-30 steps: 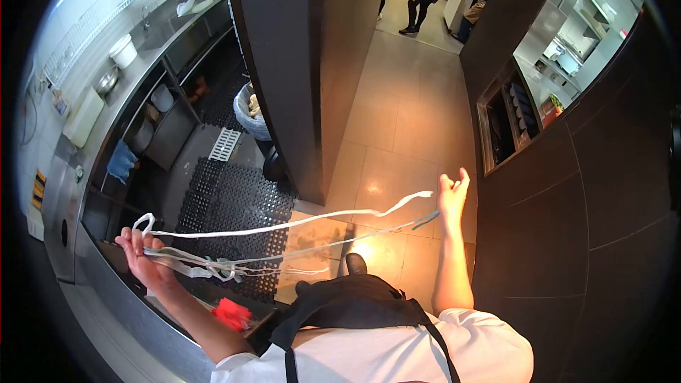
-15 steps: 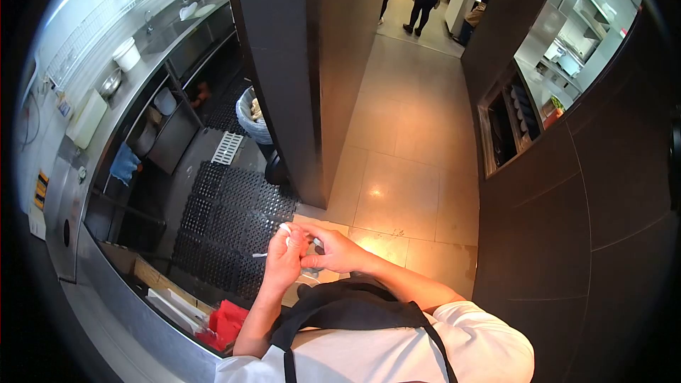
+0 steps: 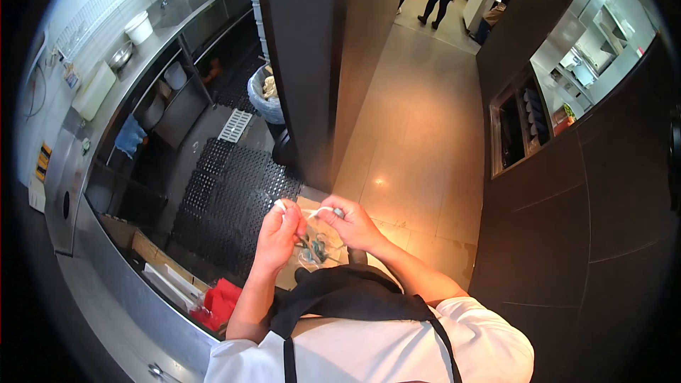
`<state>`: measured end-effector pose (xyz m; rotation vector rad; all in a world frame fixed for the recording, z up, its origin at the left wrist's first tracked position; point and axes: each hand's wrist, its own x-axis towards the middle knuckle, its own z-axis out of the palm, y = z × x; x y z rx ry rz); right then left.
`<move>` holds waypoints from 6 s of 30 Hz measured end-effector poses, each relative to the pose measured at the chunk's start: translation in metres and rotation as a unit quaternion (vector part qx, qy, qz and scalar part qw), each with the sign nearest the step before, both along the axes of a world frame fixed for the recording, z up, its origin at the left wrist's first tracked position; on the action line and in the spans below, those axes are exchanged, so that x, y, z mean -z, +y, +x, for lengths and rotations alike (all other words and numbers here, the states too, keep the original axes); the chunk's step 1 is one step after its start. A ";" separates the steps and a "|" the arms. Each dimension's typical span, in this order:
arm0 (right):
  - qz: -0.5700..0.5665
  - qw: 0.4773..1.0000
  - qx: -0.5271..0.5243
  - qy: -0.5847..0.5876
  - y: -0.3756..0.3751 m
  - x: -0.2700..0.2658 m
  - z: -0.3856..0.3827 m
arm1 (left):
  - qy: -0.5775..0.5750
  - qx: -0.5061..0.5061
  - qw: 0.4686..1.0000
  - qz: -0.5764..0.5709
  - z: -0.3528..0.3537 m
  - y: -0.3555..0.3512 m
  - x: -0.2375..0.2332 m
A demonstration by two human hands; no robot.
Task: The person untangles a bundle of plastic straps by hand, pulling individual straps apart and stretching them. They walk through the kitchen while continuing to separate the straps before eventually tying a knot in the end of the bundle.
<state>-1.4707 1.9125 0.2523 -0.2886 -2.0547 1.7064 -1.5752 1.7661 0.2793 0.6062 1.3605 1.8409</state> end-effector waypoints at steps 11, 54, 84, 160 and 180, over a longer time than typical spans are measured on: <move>-0.294 0.954 0.010 -0.058 0.021 -0.009 0.002 | -0.061 -0.061 0.996 0.026 -0.023 0.001 -0.017; -0.125 0.986 -0.094 -0.058 0.019 -0.026 -0.015 | 0.010 0.099 0.994 0.036 -0.038 0.037 -0.048; -0.078 0.992 0.079 -0.061 0.100 -0.016 0.012 | 0.220 0.083 0.956 -0.174 -0.120 -0.020 -0.016; -0.315 0.911 0.255 0.077 0.149 -0.002 0.051 | -0.178 0.037 0.960 0.214 -0.244 -0.083 -0.191; -0.650 0.683 0.216 0.255 0.189 0.046 0.081 | 0.109 -0.185 0.963 0.161 -0.595 -0.276 -0.276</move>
